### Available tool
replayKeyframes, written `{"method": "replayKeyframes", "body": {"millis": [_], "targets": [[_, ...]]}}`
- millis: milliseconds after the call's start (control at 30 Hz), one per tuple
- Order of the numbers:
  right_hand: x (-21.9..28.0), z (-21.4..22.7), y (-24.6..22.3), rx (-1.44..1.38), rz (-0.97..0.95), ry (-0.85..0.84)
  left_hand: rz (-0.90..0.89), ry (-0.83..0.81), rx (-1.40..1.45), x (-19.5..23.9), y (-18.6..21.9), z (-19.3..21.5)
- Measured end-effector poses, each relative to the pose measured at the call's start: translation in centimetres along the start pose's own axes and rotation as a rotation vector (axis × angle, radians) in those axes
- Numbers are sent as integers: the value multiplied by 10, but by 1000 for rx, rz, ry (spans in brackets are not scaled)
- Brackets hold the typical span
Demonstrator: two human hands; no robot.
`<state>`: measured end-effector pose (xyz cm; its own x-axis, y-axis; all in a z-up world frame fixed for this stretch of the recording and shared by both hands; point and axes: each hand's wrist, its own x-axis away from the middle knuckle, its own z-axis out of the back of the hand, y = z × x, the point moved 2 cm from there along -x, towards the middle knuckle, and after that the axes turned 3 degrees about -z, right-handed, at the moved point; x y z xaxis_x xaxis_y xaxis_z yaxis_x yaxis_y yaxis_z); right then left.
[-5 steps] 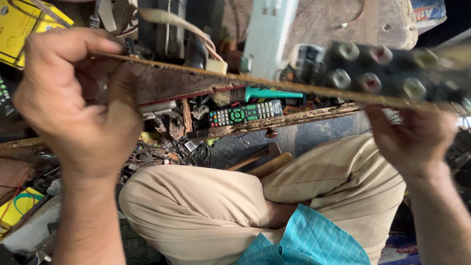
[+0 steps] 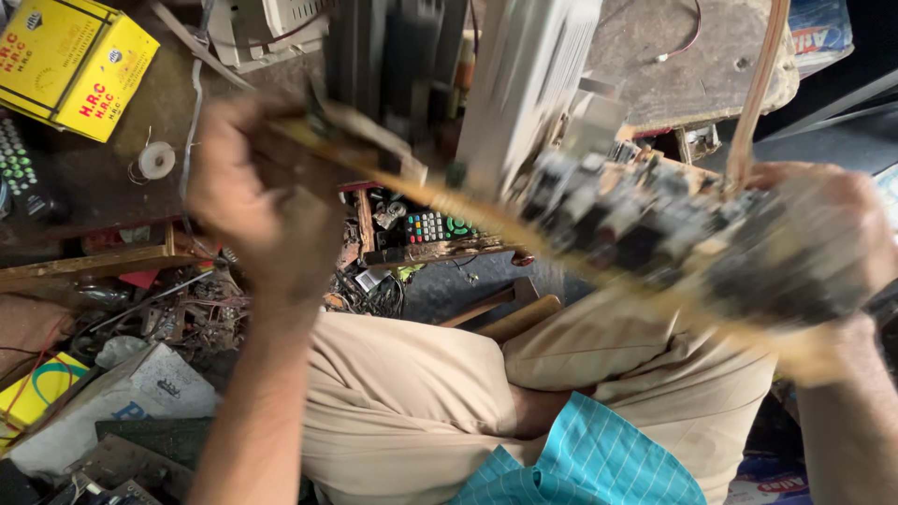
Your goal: The person is repairing a circuit board. They use a soldering iron to solder wires and components onto the board, flipping it over to access different sides.
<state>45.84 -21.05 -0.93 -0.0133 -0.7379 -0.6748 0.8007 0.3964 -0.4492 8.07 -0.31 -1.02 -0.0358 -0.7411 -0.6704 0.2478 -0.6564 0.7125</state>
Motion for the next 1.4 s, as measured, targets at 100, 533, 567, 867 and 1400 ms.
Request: {"method": "replayKeyframes", "body": {"millis": [100,533,567,867,1400], "targets": [[8,1,-1,179,180,-4,98,54,205,30,-4,-21],[30,-69,-10,273,417,-305,784,-104,692,24,-124,-45],[25,-76,-12,253,412,-307,823,-110,729,16,-134,-48],[2,-113,-28,215,372,-262,864,-149,975,-27,-149,-58],[20,-119,-29,281,-223,-468,404,-438,-73,154,45,-50]]}}
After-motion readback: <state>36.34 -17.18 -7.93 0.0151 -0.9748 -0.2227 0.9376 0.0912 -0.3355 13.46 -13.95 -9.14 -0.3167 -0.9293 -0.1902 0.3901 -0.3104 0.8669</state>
